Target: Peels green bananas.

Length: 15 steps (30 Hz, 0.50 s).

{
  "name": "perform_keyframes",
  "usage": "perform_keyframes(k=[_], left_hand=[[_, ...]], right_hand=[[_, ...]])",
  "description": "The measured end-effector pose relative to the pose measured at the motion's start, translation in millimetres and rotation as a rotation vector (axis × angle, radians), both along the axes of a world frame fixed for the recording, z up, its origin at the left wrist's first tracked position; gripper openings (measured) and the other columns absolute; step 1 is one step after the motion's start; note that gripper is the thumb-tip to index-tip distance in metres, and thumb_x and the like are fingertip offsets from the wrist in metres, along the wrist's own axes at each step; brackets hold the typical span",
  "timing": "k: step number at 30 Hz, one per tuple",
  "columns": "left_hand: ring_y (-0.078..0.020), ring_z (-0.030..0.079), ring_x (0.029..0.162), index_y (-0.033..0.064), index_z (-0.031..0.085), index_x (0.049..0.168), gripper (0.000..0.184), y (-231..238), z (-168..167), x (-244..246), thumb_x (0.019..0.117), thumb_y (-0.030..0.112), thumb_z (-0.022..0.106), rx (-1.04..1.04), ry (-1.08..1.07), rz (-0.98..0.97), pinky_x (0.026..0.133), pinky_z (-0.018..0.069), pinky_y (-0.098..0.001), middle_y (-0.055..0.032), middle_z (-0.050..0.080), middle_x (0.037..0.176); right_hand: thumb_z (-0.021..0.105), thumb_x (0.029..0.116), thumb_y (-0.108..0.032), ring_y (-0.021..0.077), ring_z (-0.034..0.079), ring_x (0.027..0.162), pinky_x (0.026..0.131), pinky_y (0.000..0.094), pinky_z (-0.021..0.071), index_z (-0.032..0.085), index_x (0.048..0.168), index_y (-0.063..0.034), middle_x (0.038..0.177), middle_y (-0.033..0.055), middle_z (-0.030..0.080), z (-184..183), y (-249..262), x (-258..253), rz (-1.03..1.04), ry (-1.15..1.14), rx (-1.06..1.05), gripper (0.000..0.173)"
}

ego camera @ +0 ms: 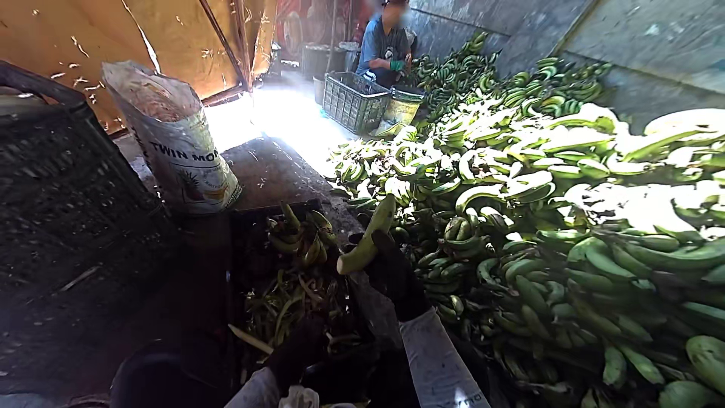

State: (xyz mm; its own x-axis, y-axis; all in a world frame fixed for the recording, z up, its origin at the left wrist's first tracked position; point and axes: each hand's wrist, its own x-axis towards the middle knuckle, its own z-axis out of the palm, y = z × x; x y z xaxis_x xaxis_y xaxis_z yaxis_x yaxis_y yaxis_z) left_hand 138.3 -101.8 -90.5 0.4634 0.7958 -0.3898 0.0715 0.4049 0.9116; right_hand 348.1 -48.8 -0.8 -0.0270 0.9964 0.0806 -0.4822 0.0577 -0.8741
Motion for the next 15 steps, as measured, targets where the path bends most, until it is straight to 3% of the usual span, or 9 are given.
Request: perform_keyframes(k=[3, 5, 7, 10, 15], left_hand=[[-0.0109, 0.06, 0.067, 0.0128, 0.052, 0.135, 0.048, 8, 22, -8, 0.1082, 0.05, 0.036, 0.271, 0.096, -0.052, 0.062, 0.055, -0.03, -0.0007, 0.061, 0.084], [-0.0085, 0.063, 0.081, 0.0176, 0.057, 0.136, 0.046, 20, 52, -15, 0.1061, 0.05, 0.044, 0.562, 0.238, -0.098, 0.073, 0.0555, -0.0321, 0.001, 0.065, 0.101], [-0.0154, 0.066, 0.102, 0.0204, 0.059, 0.139, 0.052, 30, 73, -19, 0.1016, 0.056, 0.051, 0.739, 0.416, -0.177, 0.088, 0.0556, -0.0432, -0.003, 0.067, 0.119], [-0.028, 0.065, 0.11, 0.0209, 0.058, 0.142, 0.057, 37, 80, -19, 0.1, 0.059, 0.052, 0.807, 0.605, -0.271, 0.093, 0.0533, -0.0531, -0.0104, 0.066, 0.122], [-0.0367, 0.062, 0.118, 0.0199, 0.054, 0.147, 0.054, 54, 69, -17, 0.1017, 0.051, 0.054, 0.76, 0.741, -0.269, 0.099, 0.0492, -0.0579, -0.0171, 0.063, 0.129]], right_hand=[[0.05, 0.1015, -0.044, 0.0193, 0.071, 0.073, 0.068, 0.0357, 0.0623, 0.05, 0.138, -0.0079, 0.09, 0.0105, 0.07, -22, 8, 8, 0.045, 0.031, -0.039, 0.052], [0.037, 0.1069, -0.04, 0.0153, 0.068, 0.068, 0.062, 0.0309, 0.0606, 0.052, 0.135, -0.0034, 0.084, 0.0084, 0.068, -32, 13, 11, 0.031, -0.022, -0.079, 0.049], [0.033, 0.1093, -0.035, 0.0148, 0.065, 0.068, 0.061, 0.0309, 0.0588, 0.056, 0.129, -0.0014, 0.084, 0.0084, 0.067, -39, 15, 8, 0.006, -0.072, -0.1, 0.046], [0.032, 0.1103, -0.035, 0.0145, 0.066, 0.07, 0.064, 0.0306, 0.0588, 0.058, 0.124, -0.0012, 0.086, 0.0089, 0.067, -43, 13, -3, -0.016, -0.116, -0.166, 0.045], [0.029, 0.1112, -0.033, 0.0148, 0.067, 0.073, 0.068, 0.0337, 0.0596, 0.058, 0.114, -0.0024, 0.084, 0.0084, 0.066, -59, 9, -25, -0.027, -0.02, -0.217, 0.042]])
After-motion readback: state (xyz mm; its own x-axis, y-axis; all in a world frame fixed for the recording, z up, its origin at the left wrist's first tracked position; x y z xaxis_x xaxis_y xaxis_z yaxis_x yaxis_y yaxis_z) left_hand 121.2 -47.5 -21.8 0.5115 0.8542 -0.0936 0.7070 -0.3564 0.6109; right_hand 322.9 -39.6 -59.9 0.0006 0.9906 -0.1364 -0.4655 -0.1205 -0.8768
